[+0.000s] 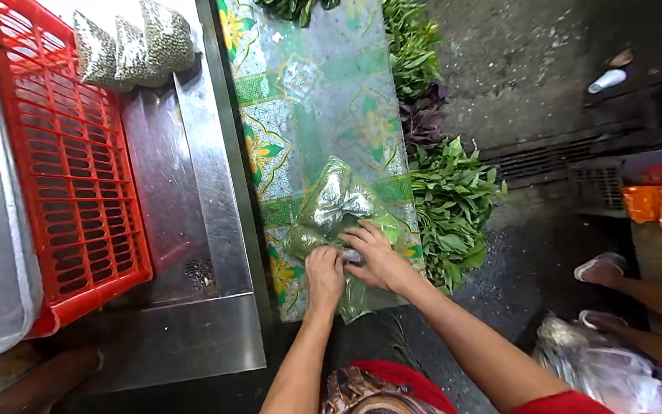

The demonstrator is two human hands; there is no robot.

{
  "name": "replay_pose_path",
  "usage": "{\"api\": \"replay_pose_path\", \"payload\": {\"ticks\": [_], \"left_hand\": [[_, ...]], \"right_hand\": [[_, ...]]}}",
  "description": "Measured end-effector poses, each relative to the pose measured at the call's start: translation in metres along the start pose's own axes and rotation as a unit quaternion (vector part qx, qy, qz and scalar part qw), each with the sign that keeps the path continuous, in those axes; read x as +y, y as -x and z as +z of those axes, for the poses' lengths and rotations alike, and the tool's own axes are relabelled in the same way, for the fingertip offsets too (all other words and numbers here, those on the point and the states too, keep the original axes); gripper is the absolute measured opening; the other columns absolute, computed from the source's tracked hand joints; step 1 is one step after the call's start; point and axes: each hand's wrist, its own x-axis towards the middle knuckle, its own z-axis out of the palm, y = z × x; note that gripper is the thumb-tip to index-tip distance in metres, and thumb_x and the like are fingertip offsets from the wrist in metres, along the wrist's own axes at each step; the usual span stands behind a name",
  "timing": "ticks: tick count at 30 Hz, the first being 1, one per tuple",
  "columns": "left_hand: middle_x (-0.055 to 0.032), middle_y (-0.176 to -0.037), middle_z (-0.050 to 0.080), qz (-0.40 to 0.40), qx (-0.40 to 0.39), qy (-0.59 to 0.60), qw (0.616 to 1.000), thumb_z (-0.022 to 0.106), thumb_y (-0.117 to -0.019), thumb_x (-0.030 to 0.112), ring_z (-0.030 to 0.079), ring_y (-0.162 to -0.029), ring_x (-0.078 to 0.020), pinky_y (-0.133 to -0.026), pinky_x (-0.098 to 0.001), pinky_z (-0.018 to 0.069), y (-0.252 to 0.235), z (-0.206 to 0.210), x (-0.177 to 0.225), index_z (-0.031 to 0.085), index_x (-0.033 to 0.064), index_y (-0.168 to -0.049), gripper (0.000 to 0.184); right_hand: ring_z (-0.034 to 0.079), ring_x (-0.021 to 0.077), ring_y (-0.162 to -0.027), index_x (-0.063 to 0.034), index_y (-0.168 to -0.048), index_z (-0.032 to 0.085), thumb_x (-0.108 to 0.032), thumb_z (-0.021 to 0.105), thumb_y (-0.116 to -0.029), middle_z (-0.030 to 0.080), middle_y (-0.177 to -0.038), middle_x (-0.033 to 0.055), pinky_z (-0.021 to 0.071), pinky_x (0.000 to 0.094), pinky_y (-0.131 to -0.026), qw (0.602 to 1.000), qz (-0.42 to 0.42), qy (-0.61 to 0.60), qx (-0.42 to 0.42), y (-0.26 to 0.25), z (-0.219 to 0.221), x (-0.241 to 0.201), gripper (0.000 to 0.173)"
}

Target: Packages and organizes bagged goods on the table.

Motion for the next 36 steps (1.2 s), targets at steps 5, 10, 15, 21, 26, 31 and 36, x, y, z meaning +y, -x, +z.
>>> {"api": "replay_pose_path", "payload": {"ticks": [5, 10, 15, 21, 26, 31, 36], "left_hand": [[-0.0096, -0.106, 0.075, 0.024, 0.181, 0.321, 0.929, 0.065, -0.0963, 0.009, 0.072, -0.104, -0.0150, -0.095, -0.0326, 0.0595, 0.018, -0.046, 0.037, 0.076, 0.0001, -0.100, 0.015], [-0.0128, -0.107, 0.074, 0.187, 0.237, 0.404, 0.864, 0.065, -0.1001, 0.017, 0.071, -0.110, -0.0234, -0.101, -0.0388, 0.0584, -0.005, -0.104, 0.062, 0.072, -0.0005, -0.098, 0.019], [-0.0081, -0.116, 0.072, 0.169, 0.339, 0.305, 0.874, 0.064, -0.1014, 0.035, 0.069, -0.109, -0.0129, -0.095, -0.0314, 0.0592, -0.015, -0.151, 0.035, 0.068, 0.0008, -0.118, 0.038], [-0.0179, -0.133, 0.065, 0.092, 0.358, -0.020, 0.929, 0.053, -0.1022, 0.049, 0.058, -0.131, -0.0313, -0.113, -0.0479, 0.0460, -0.025, -0.156, -0.036, 0.066, 0.0029, -0.128, 0.055], [-0.0083, -0.127, 0.071, 0.111, 0.359, -0.100, 0.921, 0.048, -0.1033, 0.048, 0.060, -0.130, -0.0283, -0.117, -0.0519, 0.0395, -0.029, -0.149, -0.037, 0.073, 0.0120, -0.120, 0.046], [-0.0042, -0.124, 0.072, 0.106, 0.368, -0.107, 0.918, 0.051, -0.1011, 0.046, 0.061, -0.130, -0.0255, -0.117, -0.0497, 0.0395, -0.032, -0.148, -0.040, 0.075, 0.0158, -0.114, 0.040], [-0.0023, -0.123, 0.072, 0.111, 0.372, -0.104, 0.916, 0.049, -0.1014, 0.048, 0.060, -0.130, -0.0232, -0.118, -0.0486, 0.0382, -0.033, -0.145, -0.042, 0.074, 0.0182, -0.111, 0.041]], "right_hand": [[0.054, 0.0185, -0.134, -0.0052, -0.148, 0.050, -0.059, 0.078, -0.0824, 0.054, -0.150, 0.0109, 0.0498, 0.0374, -0.110, 0.920, -0.107, -0.365, 0.098, 0.000, 0.000, -0.018, 0.089], [0.073, 0.0257, -0.098, -0.0226, -0.149, 0.051, -0.064, 0.066, -0.0903, 0.070, -0.123, 0.0126, 0.0648, 0.0425, -0.070, 0.663, -0.016, -0.747, -0.047, -0.013, -0.047, -0.078, 0.073], [0.071, 0.0218, -0.093, -0.0157, -0.158, 0.031, -0.052, 0.069, -0.0893, 0.067, -0.121, 0.0104, 0.0634, 0.0397, -0.073, 0.820, -0.076, -0.562, 0.074, -0.073, -0.113, -0.141, 0.087], [0.068, 0.0274, -0.102, -0.0248, -0.154, 0.033, -0.023, 0.071, -0.0788, 0.063, -0.129, 0.0136, 0.0600, 0.0490, -0.082, 0.900, -0.162, -0.399, 0.061, -0.172, -0.205, -0.266, 0.085], [0.070, 0.0378, -0.102, -0.0288, -0.155, 0.040, -0.035, 0.084, -0.0781, 0.070, -0.119, 0.0204, 0.0556, 0.0628, -0.085, 0.964, -0.138, -0.183, 0.137, -0.264, -0.223, -0.356, 0.089], [0.057, 0.0492, -0.123, -0.0186, -0.156, 0.041, -0.051, 0.073, -0.0858, 0.047, -0.146, 0.0328, 0.0488, 0.0671, -0.095, 0.987, -0.046, -0.046, 0.150, -0.344, -0.199, -0.395, 0.083], [0.054, 0.0493, -0.127, -0.0059, -0.147, 0.050, -0.053, 0.062, -0.0965, 0.046, -0.146, 0.0340, 0.0469, 0.0664, -0.099, 0.994, -0.032, -0.041, 0.098, -0.355, -0.168, -0.390, 0.070]]}}
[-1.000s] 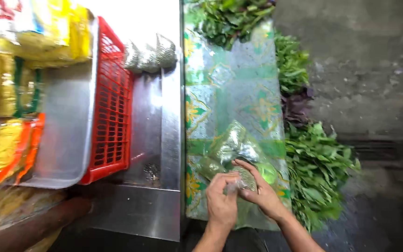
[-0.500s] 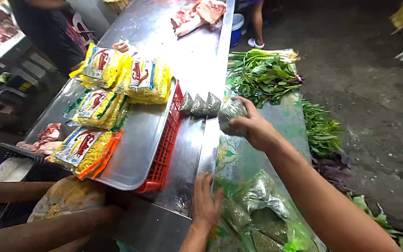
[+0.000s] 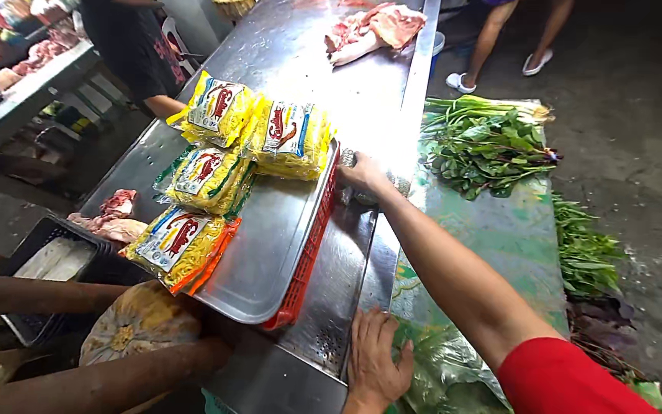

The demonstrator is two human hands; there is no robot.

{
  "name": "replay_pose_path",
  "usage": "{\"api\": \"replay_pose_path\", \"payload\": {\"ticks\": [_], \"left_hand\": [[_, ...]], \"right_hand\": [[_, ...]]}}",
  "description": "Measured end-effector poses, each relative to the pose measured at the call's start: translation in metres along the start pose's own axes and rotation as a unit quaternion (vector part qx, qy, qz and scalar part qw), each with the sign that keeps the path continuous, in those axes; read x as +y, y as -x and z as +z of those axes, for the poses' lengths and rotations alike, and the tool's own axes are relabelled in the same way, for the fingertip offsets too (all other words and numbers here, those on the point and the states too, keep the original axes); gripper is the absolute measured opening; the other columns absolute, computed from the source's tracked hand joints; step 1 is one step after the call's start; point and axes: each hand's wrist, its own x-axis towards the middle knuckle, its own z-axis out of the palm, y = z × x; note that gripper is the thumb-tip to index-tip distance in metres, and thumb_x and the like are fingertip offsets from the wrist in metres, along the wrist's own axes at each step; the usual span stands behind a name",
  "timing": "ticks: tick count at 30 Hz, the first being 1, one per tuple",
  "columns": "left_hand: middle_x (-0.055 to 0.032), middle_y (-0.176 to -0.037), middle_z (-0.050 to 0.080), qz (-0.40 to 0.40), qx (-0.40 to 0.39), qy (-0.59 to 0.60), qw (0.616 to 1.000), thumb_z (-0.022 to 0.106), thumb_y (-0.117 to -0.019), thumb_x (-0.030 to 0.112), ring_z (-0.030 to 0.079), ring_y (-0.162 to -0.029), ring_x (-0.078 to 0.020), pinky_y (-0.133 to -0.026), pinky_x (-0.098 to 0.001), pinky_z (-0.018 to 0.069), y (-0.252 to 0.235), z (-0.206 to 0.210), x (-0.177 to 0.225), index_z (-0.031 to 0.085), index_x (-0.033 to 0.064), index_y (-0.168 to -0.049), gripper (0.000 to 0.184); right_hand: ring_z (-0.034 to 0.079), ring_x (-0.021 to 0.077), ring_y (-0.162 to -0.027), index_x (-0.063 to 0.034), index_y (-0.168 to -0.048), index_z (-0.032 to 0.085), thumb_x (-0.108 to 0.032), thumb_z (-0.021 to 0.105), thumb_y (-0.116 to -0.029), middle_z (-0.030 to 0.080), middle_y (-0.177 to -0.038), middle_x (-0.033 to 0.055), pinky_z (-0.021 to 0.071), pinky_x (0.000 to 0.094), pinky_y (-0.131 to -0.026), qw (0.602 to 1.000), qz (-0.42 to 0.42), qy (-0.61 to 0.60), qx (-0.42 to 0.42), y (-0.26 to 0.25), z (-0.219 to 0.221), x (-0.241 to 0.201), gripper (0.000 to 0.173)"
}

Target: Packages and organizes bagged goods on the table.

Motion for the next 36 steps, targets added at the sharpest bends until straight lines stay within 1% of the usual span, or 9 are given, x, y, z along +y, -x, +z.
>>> {"api": "replay_pose_path", "payload": {"ticks": [4, 7, 11, 16, 20, 23, 25, 29, 36], "left_hand": [[-0.0007, -0.124, 0.072, 0.000, -0.001, -0.001, 1.000, 0.050, -0.1006, 0.048, 0.059, -0.132, -0.0220, -0.119, -0.0474, 0.0368, 0.000, 0.000, 0.000, 0.075, 0.0196, -0.109, 0.038], [-0.0006, -0.123, 0.072, 0.001, -0.005, -0.009, 1.000, 0.051, -0.1001, 0.048, 0.059, -0.132, -0.0220, -0.119, -0.0472, 0.0362, 0.000, -0.001, 0.001, 0.075, 0.0203, -0.107, 0.038], [-0.0011, -0.122, 0.072, 0.006, -0.010, -0.016, 1.000, 0.050, -0.0999, 0.048, 0.059, -0.131, -0.0224, -0.119, -0.0480, 0.0361, -0.001, -0.001, 0.001, 0.076, 0.0205, -0.104, 0.038], [-0.0035, -0.122, 0.073, 0.012, -0.012, -0.024, 1.000, 0.051, -0.0987, 0.045, 0.060, -0.129, -0.0262, -0.118, -0.0508, 0.0373, -0.001, -0.001, 0.003, 0.077, 0.0188, -0.102, 0.037], [-0.0029, -0.122, 0.073, 0.015, -0.013, -0.027, 0.999, 0.052, -0.0985, 0.043, 0.060, -0.129, -0.0251, -0.118, -0.0495, 0.0366, 0.000, 0.000, 0.004, 0.076, 0.0188, -0.101, 0.035], [-0.0024, -0.122, 0.073, 0.013, -0.015, -0.028, 0.999, 0.053, -0.0979, 0.041, 0.060, -0.129, -0.0247, -0.118, -0.0490, 0.0373, 0.001, 0.000, 0.003, 0.077, 0.0186, -0.101, 0.033], [-0.0040, -0.123, 0.072, 0.008, -0.023, -0.028, 0.999, 0.054, -0.0978, 0.039, 0.060, -0.129, -0.0259, -0.118, -0.0506, 0.0374, -0.002, -0.001, 0.004, 0.077, 0.0170, -0.102, 0.033], [-0.0116, -0.125, 0.071, -0.003, -0.063, -0.029, 0.998, 0.052, -0.0990, 0.038, 0.062, -0.127, -0.0323, -0.116, -0.0560, 0.0374, -0.006, -0.009, 0.009, 0.077, 0.0116, -0.106, 0.037], [-0.0131, -0.134, 0.065, -0.012, -0.099, -0.033, 0.994, 0.053, -0.1010, 0.037, 0.051, -0.138, -0.0328, -0.120, -0.0558, 0.0304, 0.001, -0.005, 0.003, 0.074, 0.0107, -0.113, 0.036]], "right_hand": [[0.056, 0.0440, -0.128, -0.0138, -0.152, 0.049, -0.047, 0.054, -0.1029, 0.051, -0.146, 0.0277, 0.0467, 0.0637, -0.102, 0.994, -0.002, -0.101, 0.040, -0.001, 0.004, 0.016, 0.060], [0.063, 0.0421, -0.120, -0.0141, -0.157, 0.040, -0.051, 0.060, -0.0988, 0.058, -0.139, 0.0259, 0.0512, 0.0624, -0.098, 0.993, 0.006, -0.113, 0.028, -0.003, 0.007, 0.023, 0.071], [0.062, 0.0424, -0.120, -0.0077, -0.151, 0.046, -0.047, 0.069, -0.0941, 0.062, -0.132, 0.0263, 0.0492, 0.0625, -0.099, 0.994, -0.011, -0.097, 0.040, 0.006, 0.010, 0.020, 0.073], [0.056, 0.0418, -0.129, -0.0073, -0.149, 0.050, -0.045, 0.058, -0.1019, 0.057, -0.139, 0.0265, 0.0466, 0.0602, -0.105, 0.996, -0.028, -0.075, 0.026, 0.003, 0.014, 0.026, 0.061], [0.062, 0.0393, -0.124, -0.0075, -0.155, 0.042, -0.046, 0.052, -0.1051, 0.060, -0.139, 0.0245, 0.0493, 0.0590, -0.103, 0.995, -0.041, -0.095, 0.002, 0.001, 0.005, 0.035, 0.064], [0.061, 0.0395, -0.126, -0.0064, -0.154, 0.044, -0.039, 0.048, -0.1076, 0.062, -0.136, 0.0236, 0.0469, 0.0593, -0.106, 0.990, -0.098, -0.056, 0.085, 0.019, -0.004, 0.050, 0.057], [0.066, 0.0336, -0.118, -0.0058, -0.148, 0.052, -0.028, 0.050, -0.1068, 0.066, -0.131, 0.0192, 0.0519, 0.0527, -0.103, 0.968, -0.175, -0.064, 0.169, 0.047, -0.014, 0.081, 0.047], [0.071, 0.0136, -0.081, -0.0058, -0.132, 0.065, -0.018, 0.049, -0.1068, 0.072, -0.113, 0.0103, 0.0610, 0.0327, -0.071, 0.943, -0.196, -0.117, 0.242, 0.165, -0.035, 0.183, 0.032], [0.072, 0.0159, -0.080, -0.0041, -0.113, 0.074, -0.022, 0.056, -0.1032, 0.074, -0.096, 0.0096, 0.0625, 0.0366, -0.077, 0.998, 0.008, -0.044, 0.045, 0.381, 0.002, 0.362, 0.027]]}}
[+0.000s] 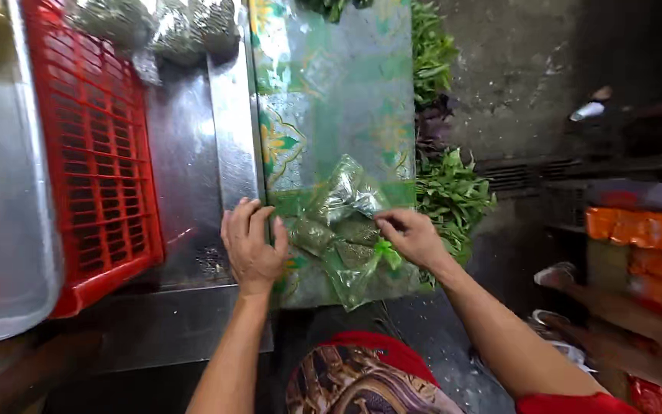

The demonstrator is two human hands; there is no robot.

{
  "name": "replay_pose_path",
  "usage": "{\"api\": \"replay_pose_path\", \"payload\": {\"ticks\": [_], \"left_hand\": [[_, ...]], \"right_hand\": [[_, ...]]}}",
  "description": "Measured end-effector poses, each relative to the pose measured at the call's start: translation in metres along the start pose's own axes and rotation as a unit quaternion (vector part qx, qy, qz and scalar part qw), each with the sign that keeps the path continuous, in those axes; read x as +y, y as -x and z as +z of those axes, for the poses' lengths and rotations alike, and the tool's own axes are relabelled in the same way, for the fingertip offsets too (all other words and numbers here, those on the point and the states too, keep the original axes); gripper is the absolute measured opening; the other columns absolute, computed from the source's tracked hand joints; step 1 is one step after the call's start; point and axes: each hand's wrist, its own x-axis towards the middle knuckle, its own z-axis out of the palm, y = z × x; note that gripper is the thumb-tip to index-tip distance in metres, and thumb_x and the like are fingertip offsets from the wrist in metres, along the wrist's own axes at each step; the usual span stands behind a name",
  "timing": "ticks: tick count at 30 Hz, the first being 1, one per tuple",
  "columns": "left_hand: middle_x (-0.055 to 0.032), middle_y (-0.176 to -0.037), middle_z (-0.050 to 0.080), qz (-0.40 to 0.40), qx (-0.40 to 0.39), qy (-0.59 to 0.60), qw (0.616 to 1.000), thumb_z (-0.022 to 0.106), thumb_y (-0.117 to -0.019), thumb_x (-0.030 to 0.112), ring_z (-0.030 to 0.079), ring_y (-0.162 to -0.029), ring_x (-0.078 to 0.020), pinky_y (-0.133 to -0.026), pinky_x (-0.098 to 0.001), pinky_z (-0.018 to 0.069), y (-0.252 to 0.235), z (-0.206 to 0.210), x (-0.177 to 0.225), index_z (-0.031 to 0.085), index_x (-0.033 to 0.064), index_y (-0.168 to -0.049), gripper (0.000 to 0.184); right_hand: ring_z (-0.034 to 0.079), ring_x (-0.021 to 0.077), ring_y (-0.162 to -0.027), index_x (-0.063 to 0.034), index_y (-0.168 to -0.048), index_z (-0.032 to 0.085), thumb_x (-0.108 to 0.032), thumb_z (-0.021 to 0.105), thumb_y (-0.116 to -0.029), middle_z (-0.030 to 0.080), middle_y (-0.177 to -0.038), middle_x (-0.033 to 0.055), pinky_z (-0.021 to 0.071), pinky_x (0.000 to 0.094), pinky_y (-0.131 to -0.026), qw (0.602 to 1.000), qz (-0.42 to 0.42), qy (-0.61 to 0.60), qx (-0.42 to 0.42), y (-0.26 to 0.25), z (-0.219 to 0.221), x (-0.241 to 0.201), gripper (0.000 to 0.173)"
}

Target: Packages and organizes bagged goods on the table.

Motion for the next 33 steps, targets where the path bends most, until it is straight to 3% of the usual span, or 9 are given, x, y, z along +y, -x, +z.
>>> {"api": "replay_pose_path", "payload": {"ticks": [3, 5, 8, 11, 14, 18, 24, 28, 33], "left_hand": [[-0.0124, -0.134, 0.065, 0.006, 0.014, -0.010, 1.000, 0.054, -0.1001, 0.035, 0.051, -0.138, -0.0317, -0.121, -0.0541, 0.0304, -0.001, 0.002, 0.000, 0.073, 0.0108, -0.112, 0.033], [-0.0125, -0.134, 0.064, 0.009, 0.012, -0.017, 1.000, 0.054, -0.0997, 0.034, 0.050, -0.139, -0.0320, -0.121, -0.0535, 0.0303, -0.003, 0.001, 0.000, 0.073, 0.0102, -0.112, 0.033], [-0.0141, -0.138, 0.061, 0.003, -0.011, -0.026, 1.000, 0.054, -0.0996, 0.033, 0.047, -0.142, -0.0324, -0.122, -0.0531, 0.0283, -0.002, -0.001, 0.001, 0.073, 0.0093, -0.111, 0.032], [-0.0152, -0.139, 0.060, 0.009, -0.010, -0.047, 0.999, 0.056, -0.0978, 0.030, 0.046, -0.141, -0.0354, -0.120, -0.0547, 0.0306, -0.003, 0.000, 0.004, 0.075, 0.0105, -0.106, 0.029], [-0.0124, -0.133, 0.066, 0.012, -0.006, -0.069, 0.998, 0.058, -0.0948, 0.030, 0.055, -0.133, -0.0347, -0.116, -0.0550, 0.0374, -0.004, -0.001, 0.004, 0.078, 0.0147, -0.100, 0.026], [-0.0100, -0.129, 0.069, 0.015, 0.016, -0.067, 0.997, 0.059, -0.0932, 0.028, 0.059, -0.129, -0.0336, -0.115, -0.0541, 0.0400, -0.008, -0.002, 0.006, 0.078, 0.0159, -0.097, 0.023], [-0.0081, -0.127, 0.070, 0.005, 0.031, -0.054, 0.998, 0.061, -0.0926, 0.029, 0.060, -0.128, -0.0318, -0.115, -0.0547, 0.0396, -0.007, -0.002, 0.010, 0.078, 0.0162, -0.094, 0.021], [-0.0071, -0.126, 0.070, 0.012, 0.050, -0.057, 0.997, 0.059, -0.0930, 0.031, 0.061, -0.127, -0.0300, -0.115, -0.0530, 0.0402, -0.007, 0.001, 0.007, 0.078, 0.0175, -0.093, 0.023], [-0.0055, -0.125, 0.070, 0.012, 0.056, -0.055, 0.997, 0.058, -0.0940, 0.031, 0.060, -0.129, -0.0284, -0.115, -0.0515, 0.0402, -0.005, 0.001, 0.008, 0.077, 0.0180, -0.091, 0.024]], "right_hand": [[0.069, 0.0293, -0.111, -0.0021, -0.123, 0.070, -0.022, 0.061, -0.1011, 0.070, -0.121, 0.0178, 0.0546, 0.0456, -0.100, 0.980, 0.085, 0.078, -0.163, 0.009, 0.017, 0.004, 0.031], [0.051, 0.0396, -0.135, -0.0025, -0.133, 0.063, -0.028, 0.073, -0.0939, 0.055, -0.142, 0.0223, 0.0444, 0.0550, -0.111, 0.941, 0.117, 0.167, -0.270, 0.002, 0.034, 0.004, 0.047], [0.038, 0.0508, -0.142, -0.0005, -0.144, 0.053, -0.027, 0.077, -0.0897, 0.040, -0.155, 0.0280, 0.0371, 0.0666, -0.110, 0.906, 0.090, 0.270, -0.315, 0.008, 0.058, 0.005, 0.065], [0.029, 0.0570, -0.145, 0.0050, -0.142, 0.053, -0.002, 0.060, -0.0950, 0.027, -0.163, 0.0308, 0.0283, 0.0748, -0.112, 0.896, 0.027, 0.300, -0.327, 0.023, 0.075, 0.008, 0.048], [0.028, 0.0571, -0.147, 0.0037, -0.136, 0.059, -0.001, 0.061, -0.0947, 0.030, -0.162, 0.0301, 0.0254, 0.0750, -0.114, 0.894, -0.023, 0.304, -0.328, 0.025, 0.077, 0.012, 0.042], [0.043, 0.0460, -0.141, -0.0003, -0.136, 0.058, -0.021, 0.086, -0.0790, 0.051, -0.148, 0.0242, 0.0353, 0.0645, -0.113, 0.936, 0.030, 0.182, -0.300, 0.002, 0.049, 0.012, 0.067], [0.070, 0.0226, -0.107, -0.0057, -0.139, 0.050, -0.023, 0.083, -0.0746, 0.066, -0.124, 0.0140, 0.0603, 0.0415, -0.091, 0.971, 0.093, -0.179, -0.125, -0.009, 0.010, -0.005, 0.075], [0.070, 0.0169, -0.103, -0.0219, -0.136, 0.059, -0.044, 0.083, -0.0784, 0.070, -0.122, 0.0033, 0.0615, 0.0390, -0.086, 0.853, -0.017, -0.510, -0.108, -0.024, -0.013, -0.048, 0.066], [0.071, 0.0218, -0.105, -0.0304, -0.145, 0.052, -0.059, 0.081, -0.0765, 0.068, -0.130, 0.0055, 0.0618, 0.0387, -0.086, 0.812, -0.153, -0.552, -0.114, -0.064, -0.046, -0.095, 0.079]]}}
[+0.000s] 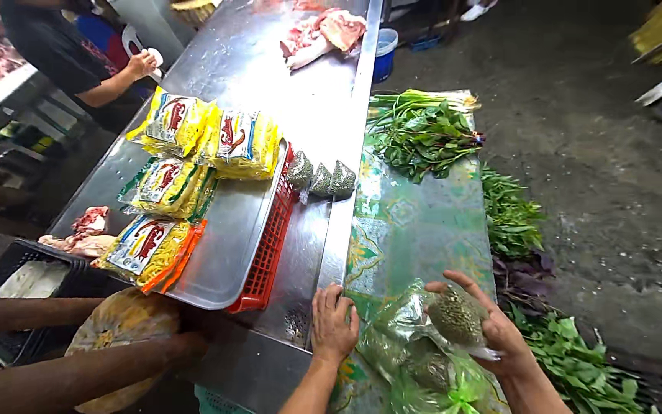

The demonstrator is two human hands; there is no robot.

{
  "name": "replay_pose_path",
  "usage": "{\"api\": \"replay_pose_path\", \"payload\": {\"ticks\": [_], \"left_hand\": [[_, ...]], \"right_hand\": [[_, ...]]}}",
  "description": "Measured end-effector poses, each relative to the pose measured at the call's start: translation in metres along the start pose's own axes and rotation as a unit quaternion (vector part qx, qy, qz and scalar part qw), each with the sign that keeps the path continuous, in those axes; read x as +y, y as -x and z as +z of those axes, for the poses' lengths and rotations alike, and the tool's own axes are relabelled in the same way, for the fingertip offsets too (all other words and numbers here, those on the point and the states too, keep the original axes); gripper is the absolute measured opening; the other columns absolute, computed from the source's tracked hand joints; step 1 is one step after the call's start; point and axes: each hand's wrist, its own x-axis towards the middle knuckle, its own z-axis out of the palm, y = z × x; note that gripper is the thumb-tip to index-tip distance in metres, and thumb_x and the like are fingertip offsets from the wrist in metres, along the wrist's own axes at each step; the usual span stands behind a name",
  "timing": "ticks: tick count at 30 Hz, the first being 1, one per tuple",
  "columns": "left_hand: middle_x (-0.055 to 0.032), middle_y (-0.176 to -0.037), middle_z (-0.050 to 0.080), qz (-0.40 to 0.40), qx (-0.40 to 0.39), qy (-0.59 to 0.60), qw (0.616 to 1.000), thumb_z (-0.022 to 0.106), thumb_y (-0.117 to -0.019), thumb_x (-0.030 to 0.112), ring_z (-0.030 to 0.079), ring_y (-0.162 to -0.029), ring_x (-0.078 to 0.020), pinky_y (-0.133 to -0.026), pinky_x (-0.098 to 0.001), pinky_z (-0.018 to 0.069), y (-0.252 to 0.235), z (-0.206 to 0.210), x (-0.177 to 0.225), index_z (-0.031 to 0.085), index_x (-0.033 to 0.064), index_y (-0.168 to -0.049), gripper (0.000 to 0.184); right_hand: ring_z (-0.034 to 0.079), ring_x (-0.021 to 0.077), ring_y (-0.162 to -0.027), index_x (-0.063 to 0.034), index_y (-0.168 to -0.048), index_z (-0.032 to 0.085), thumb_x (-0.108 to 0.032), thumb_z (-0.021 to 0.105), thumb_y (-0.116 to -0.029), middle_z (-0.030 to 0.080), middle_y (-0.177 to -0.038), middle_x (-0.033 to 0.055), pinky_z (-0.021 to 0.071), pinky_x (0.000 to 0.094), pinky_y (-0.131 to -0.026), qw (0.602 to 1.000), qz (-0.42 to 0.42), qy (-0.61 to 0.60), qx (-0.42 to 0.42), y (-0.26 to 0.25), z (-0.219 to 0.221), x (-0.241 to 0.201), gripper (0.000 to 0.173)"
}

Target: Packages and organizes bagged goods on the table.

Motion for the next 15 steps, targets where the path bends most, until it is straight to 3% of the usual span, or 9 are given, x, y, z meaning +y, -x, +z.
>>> {"api": "replay_pose_path", "payload": {"ticks": [1, 4, 6, 8, 10, 12, 15], "left_hand": [[-0.0056, -0.125, 0.071, 0.000, -0.001, 0.001, 1.000, 0.058, -0.0946, 0.032, 0.061, -0.128, -0.0283, -0.115, -0.0520, 0.0403, 0.000, 0.000, 0.000, 0.077, 0.0179, -0.092, 0.024], [-0.0053, -0.125, 0.071, -0.007, 0.002, 0.007, 1.000, 0.058, -0.0950, 0.034, 0.061, -0.128, -0.0277, -0.116, -0.0520, 0.0397, -0.001, 0.000, 0.000, 0.078, 0.0185, -0.091, 0.026], [-0.0057, -0.125, 0.071, -0.012, -0.008, 0.010, 1.000, 0.058, -0.0950, 0.035, 0.061, -0.128, -0.0279, -0.116, -0.0529, 0.0390, 0.000, 0.000, 0.002, 0.078, 0.0183, -0.091, 0.026], [-0.0056, -0.125, 0.071, -0.012, -0.008, 0.008, 1.000, 0.058, -0.0949, 0.035, 0.061, -0.128, -0.0281, -0.116, -0.0530, 0.0392, -0.002, 0.000, 0.003, 0.078, 0.0183, -0.091, 0.026], [-0.0044, -0.125, 0.071, -0.015, -0.009, 0.002, 1.000, 0.058, -0.0949, 0.036, 0.060, -0.129, -0.0273, -0.116, -0.0518, 0.0390, -0.003, 0.000, 0.002, 0.078, 0.0192, -0.090, 0.026], [-0.0045, -0.126, 0.071, -0.015, -0.010, -0.002, 1.000, 0.059, -0.0948, 0.036, 0.060, -0.129, -0.0273, -0.117, -0.0518, 0.0383, -0.002, 0.000, 0.002, 0.078, 0.0190, -0.091, 0.026], [-0.0038, -0.127, 0.070, -0.015, -0.015, -0.014, 1.000, 0.057, -0.0951, 0.038, 0.060, -0.130, -0.0259, -0.117, -0.0507, 0.0379, -0.001, 0.000, 0.002, 0.078, 0.0200, -0.091, 0.027]], "right_hand": [[0.072, 0.0210, -0.104, -0.0278, -0.138, 0.056, -0.056, 0.083, -0.0766, 0.070, -0.127, 0.0058, 0.0615, 0.0374, -0.086, 1.000, -0.004, -0.015, 0.026, -0.004, -0.001, 0.004, 0.073], [0.073, 0.0149, -0.085, -0.0139, -0.120, 0.062, -0.047, 0.082, -0.0823, 0.074, -0.098, 0.0040, 0.0635, 0.0339, -0.075, 0.980, 0.043, 0.013, 0.193, -0.031, 0.011, 0.009, 0.054], [0.071, 0.0163, -0.085, -0.0055, -0.128, 0.055, -0.035, 0.068, -0.0927, 0.071, -0.100, 0.0063, 0.0626, 0.0366, -0.078, 0.968, 0.090, 0.060, 0.228, -0.066, 0.025, -0.003, 0.048], [0.071, 0.0183, -0.090, -0.0031, -0.134, 0.050, -0.026, 0.062, -0.0948, 0.069, -0.106, 0.0088, 0.0621, 0.0386, -0.083, 0.975, 0.084, 0.070, 0.191, -0.110, 0.044, -0.025, 0.047], [0.070, 0.0215, -0.093, -0.0016, -0.130, 0.049, -0.021, 0.069, -0.0894, 0.068, -0.108, 0.0126, 0.0617, 0.0404, -0.086, 0.983, 0.055, 0.071, 0.160, -0.157, 0.069, -0.043, 0.050], [0.070, 0.0240, -0.093, 0.0002, -0.128, 0.049, -0.019, 0.074, -0.0895, 0.066, -0.109, 0.0161, 0.0614, 0.0429, -0.084, 0.977, 0.048, 0.125, 0.168, -0.201, 0.091, -0.047, 0.050], [0.064, 0.0353, -0.100, 0.0032, -0.127, 0.051, -0.031, 0.084, -0.0844, 0.063, -0.113, 0.0245, 0.0553, 0.0561, -0.086, 0.921, 0.079, 0.310, 0.224, -0.268, 0.111, -0.027, 0.064]]}}
